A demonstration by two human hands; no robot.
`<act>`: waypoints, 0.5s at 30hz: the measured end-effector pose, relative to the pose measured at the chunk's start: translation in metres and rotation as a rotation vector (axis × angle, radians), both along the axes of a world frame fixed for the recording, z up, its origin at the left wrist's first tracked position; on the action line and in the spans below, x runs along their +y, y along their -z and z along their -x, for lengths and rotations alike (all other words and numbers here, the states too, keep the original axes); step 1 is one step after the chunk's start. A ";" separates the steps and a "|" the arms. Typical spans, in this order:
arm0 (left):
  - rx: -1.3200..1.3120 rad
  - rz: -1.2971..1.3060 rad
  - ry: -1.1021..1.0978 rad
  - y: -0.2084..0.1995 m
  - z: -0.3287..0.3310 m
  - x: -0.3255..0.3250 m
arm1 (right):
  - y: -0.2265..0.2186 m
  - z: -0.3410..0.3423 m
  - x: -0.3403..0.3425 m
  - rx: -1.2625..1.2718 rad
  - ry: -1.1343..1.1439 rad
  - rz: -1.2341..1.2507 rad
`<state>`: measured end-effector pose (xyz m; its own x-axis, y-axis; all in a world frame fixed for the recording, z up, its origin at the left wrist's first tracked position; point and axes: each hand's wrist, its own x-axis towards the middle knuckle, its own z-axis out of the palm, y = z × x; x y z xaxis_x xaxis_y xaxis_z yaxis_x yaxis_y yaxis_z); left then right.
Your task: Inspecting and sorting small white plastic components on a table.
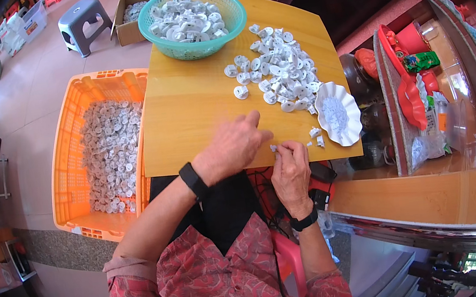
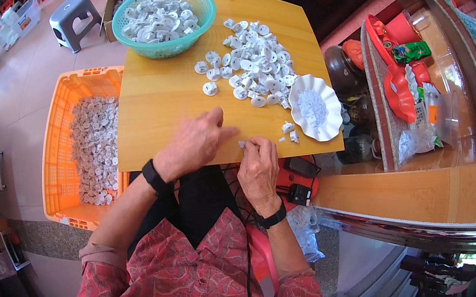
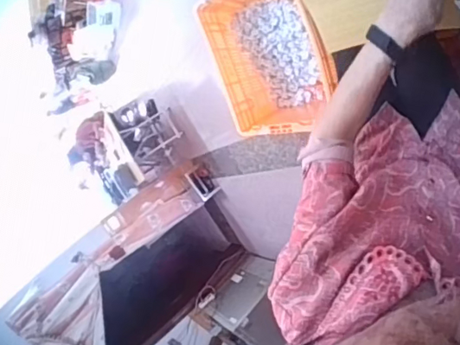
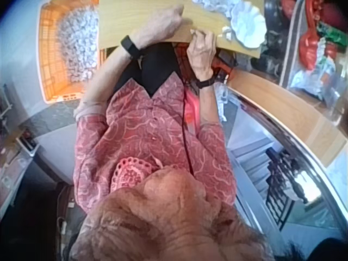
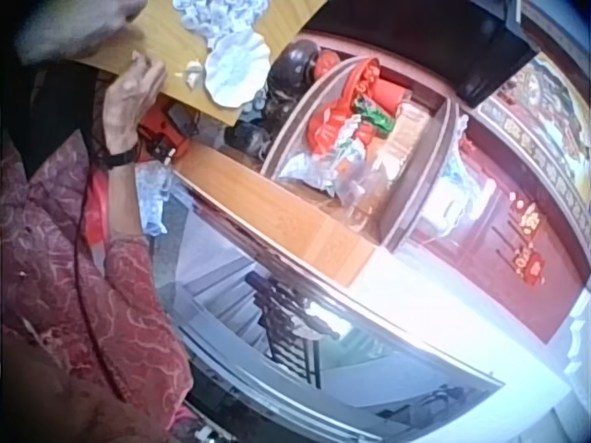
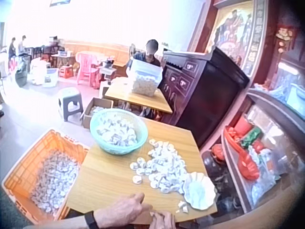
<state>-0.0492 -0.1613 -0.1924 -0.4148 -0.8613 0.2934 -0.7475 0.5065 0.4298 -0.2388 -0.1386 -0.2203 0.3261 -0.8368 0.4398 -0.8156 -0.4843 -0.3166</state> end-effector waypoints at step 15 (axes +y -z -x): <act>-0.188 -0.015 -0.004 0.001 0.018 0.024 | 0.005 0.009 0.005 -0.089 -0.002 -0.009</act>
<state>-0.0673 -0.1370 -0.1935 -0.4574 -0.8668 0.1983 -0.8177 0.4977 0.2893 -0.2475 -0.1337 -0.2253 0.2879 -0.8401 0.4596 -0.7830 -0.4828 -0.3921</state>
